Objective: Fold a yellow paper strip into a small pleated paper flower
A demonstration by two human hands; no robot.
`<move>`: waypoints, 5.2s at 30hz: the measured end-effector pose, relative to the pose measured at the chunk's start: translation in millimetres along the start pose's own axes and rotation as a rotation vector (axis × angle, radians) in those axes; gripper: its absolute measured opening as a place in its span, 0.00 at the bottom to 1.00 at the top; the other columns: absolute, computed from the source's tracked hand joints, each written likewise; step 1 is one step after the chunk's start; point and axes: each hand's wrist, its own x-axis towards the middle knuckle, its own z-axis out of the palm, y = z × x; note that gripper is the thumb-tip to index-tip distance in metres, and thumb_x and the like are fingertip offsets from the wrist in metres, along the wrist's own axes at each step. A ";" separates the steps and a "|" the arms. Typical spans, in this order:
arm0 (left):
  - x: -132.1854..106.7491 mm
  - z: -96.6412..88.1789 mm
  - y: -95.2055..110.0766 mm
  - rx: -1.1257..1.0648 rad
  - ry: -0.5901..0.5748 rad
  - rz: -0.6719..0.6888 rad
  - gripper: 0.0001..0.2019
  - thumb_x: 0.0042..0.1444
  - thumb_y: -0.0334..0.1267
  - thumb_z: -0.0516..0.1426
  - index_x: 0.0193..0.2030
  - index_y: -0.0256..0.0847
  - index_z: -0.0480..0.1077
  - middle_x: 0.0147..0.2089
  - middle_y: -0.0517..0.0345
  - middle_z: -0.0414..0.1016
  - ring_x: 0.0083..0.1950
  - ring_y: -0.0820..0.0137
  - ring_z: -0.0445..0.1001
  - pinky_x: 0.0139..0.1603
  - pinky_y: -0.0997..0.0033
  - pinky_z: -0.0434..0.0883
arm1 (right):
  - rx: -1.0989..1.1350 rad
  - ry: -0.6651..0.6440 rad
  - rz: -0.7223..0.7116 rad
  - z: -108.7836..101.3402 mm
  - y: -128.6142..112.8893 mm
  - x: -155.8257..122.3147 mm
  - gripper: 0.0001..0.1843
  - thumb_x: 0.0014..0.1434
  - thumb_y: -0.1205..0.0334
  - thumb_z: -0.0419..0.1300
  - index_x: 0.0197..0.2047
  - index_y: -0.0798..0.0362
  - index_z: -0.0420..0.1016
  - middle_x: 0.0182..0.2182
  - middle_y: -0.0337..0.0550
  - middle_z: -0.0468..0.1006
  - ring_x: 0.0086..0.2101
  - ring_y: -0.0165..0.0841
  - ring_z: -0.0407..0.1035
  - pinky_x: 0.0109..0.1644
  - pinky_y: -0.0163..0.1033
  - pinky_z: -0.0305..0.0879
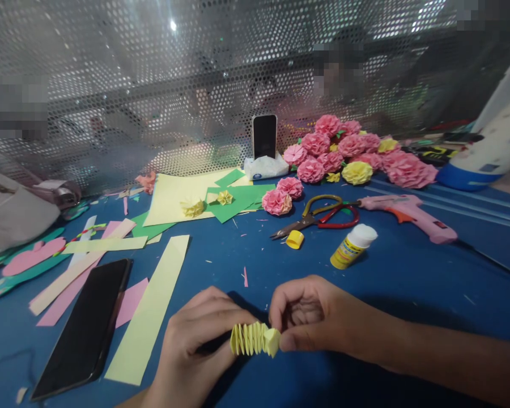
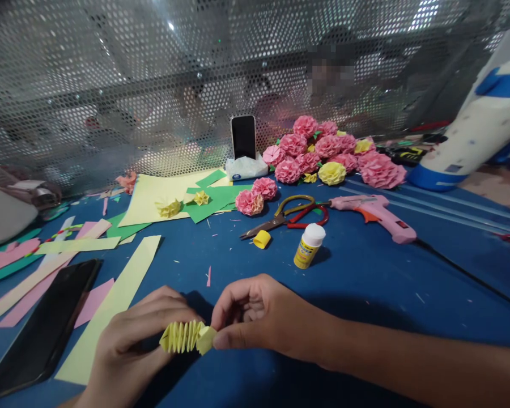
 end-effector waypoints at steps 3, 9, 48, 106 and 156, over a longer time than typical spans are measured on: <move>0.5 -0.4 0.2 0.016 -0.003 0.016 0.06 0.58 0.26 0.59 0.39 0.40 0.76 0.34 0.56 0.80 0.34 0.69 0.74 0.38 0.68 0.70 | 0.011 0.015 0.003 1.6 -0.5 -1.1 0.16 0.43 0.63 0.75 0.33 0.58 0.75 0.26 0.35 0.74 0.26 0.22 0.62 0.29 0.28 0.55; 2.5 0.6 1.2 0.032 0.024 0.006 0.05 0.58 0.28 0.60 0.37 0.39 0.77 0.32 0.56 0.80 0.32 0.69 0.74 0.35 0.69 0.70 | 0.047 0.018 0.020 3.2 -1.4 0.3 0.17 0.43 0.60 0.75 0.32 0.57 0.74 0.29 0.38 0.77 0.30 0.25 0.68 0.35 0.31 0.61; 2.2 -3.9 -1.4 0.094 0.037 0.146 0.07 0.57 0.25 0.61 0.41 0.36 0.76 0.35 0.53 0.80 0.36 0.69 0.74 0.38 0.68 0.70 | 0.058 0.043 0.029 9.7 -5.5 -4.7 0.14 0.47 0.62 0.74 0.31 0.57 0.73 0.26 0.33 0.72 0.27 0.22 0.62 0.32 0.29 0.56; 3.1 15.5 21.0 -0.588 -0.388 -0.725 0.24 0.64 0.55 0.48 0.25 0.38 0.61 0.21 0.64 0.55 0.23 0.76 0.51 0.24 0.74 0.49 | -0.907 0.233 -0.523 15.2 -21.9 -21.4 0.05 0.62 0.61 0.60 0.42 0.52 0.71 0.30 0.36 0.71 0.26 0.26 0.61 0.31 0.32 0.58; 6.8 20.4 27.7 -0.787 -0.508 -0.869 0.15 0.58 0.49 0.51 0.29 0.38 0.62 0.26 0.63 0.58 0.24 0.77 0.55 0.25 0.75 0.54 | -1.411 0.137 -0.837 13.4 -2.1 -19.9 0.11 0.66 0.67 0.52 0.32 0.53 0.71 0.24 0.38 0.72 0.27 0.30 0.62 0.33 0.37 0.56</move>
